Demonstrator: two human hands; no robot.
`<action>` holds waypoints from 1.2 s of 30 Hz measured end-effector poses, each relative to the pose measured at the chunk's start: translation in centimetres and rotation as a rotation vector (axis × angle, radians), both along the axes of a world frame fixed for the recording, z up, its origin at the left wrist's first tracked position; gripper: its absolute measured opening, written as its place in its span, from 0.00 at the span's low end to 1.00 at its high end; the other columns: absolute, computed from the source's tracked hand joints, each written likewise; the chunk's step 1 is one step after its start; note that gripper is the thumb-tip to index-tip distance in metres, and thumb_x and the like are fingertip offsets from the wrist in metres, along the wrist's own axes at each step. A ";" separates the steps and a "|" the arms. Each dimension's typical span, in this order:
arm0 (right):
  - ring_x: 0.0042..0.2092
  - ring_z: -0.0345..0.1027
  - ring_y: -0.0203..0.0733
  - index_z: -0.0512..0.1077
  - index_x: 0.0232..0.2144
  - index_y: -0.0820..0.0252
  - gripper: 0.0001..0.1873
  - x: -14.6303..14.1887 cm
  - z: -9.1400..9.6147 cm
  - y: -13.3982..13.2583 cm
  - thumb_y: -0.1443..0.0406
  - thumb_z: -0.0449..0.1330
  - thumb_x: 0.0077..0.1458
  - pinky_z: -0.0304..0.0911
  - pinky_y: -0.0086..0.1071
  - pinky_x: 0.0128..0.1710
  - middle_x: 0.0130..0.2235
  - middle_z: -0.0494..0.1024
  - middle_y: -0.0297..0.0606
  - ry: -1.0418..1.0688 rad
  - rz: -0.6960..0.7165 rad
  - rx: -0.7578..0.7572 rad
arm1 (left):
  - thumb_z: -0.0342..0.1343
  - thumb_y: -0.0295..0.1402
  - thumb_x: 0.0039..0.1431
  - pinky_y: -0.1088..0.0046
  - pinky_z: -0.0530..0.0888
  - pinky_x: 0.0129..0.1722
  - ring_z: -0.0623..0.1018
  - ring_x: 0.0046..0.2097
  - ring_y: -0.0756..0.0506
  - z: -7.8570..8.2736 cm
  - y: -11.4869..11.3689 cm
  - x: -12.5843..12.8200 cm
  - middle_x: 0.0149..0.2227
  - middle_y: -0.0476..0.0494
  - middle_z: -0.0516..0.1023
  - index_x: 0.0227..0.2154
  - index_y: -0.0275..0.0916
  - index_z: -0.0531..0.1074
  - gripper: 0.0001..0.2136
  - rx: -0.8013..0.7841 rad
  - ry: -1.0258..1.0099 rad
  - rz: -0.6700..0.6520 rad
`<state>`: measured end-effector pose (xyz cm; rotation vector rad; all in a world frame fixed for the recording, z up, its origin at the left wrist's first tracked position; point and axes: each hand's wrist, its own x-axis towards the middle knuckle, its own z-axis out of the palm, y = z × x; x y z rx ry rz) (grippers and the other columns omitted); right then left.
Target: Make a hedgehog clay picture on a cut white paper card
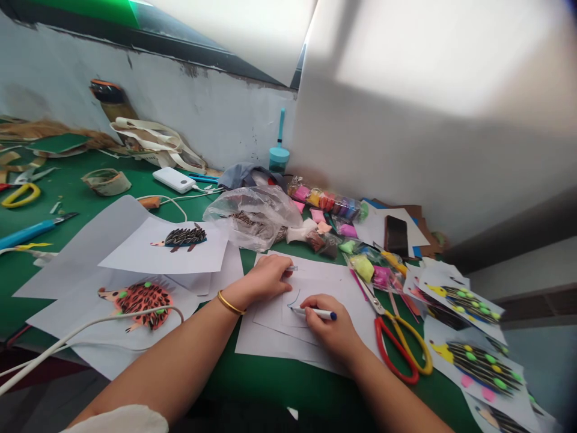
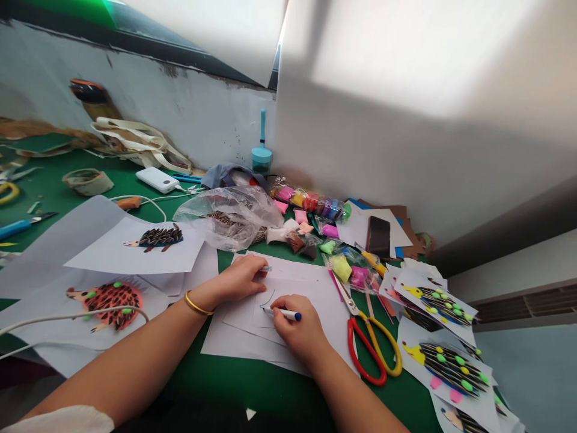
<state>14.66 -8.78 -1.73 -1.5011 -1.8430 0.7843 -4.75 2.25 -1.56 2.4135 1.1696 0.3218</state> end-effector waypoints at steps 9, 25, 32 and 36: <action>0.33 0.70 0.42 0.74 0.26 0.57 0.09 0.9 0.1 0.6 0.64 0.54 0.52 0.61 0.32 0.34 0.29 0.79 0.35 0.017 -0.147 -0.062 | 0.64 0.35 0.48 0.68 0.65 0.40 0.74 0.43 0.42 0.1 0.0 0.1 0.38 0.48 0.77 0.33 0.41 0.68 0.12 -0.021 0.015 0.012; 0.43 0.73 0.48 0.76 0.40 0.58 0.15 1.6 -0.6 0.8 0.57 0.54 0.59 0.65 0.37 0.44 0.39 0.81 0.41 0.081 -0.136 -0.037 | 0.64 0.36 0.49 0.67 0.65 0.41 0.74 0.44 0.41 0.2 0.0 0.1 0.39 0.48 0.77 0.34 0.41 0.68 0.12 -0.021 0.012 0.009; 0.47 0.73 0.48 0.76 0.41 0.56 0.14 1.6 -1.1 1.1 0.57 0.56 0.59 0.64 0.39 0.50 0.44 0.80 0.40 0.076 -0.106 0.001 | 0.64 0.36 0.49 0.67 0.66 0.41 0.74 0.44 0.41 0.1 0.1 0.1 0.38 0.48 0.77 0.33 0.41 0.68 0.11 -0.016 0.011 0.007; 0.47 0.73 0.48 0.76 0.41 0.56 0.13 1.7 -1.2 1.1 0.58 0.56 0.59 0.65 0.38 0.49 0.43 0.81 0.39 0.075 -0.125 -0.007 | 0.64 0.36 0.49 0.67 0.66 0.41 0.74 0.43 0.41 0.2 0.0 0.1 0.38 0.47 0.77 0.33 0.41 0.68 0.11 -0.017 0.018 0.007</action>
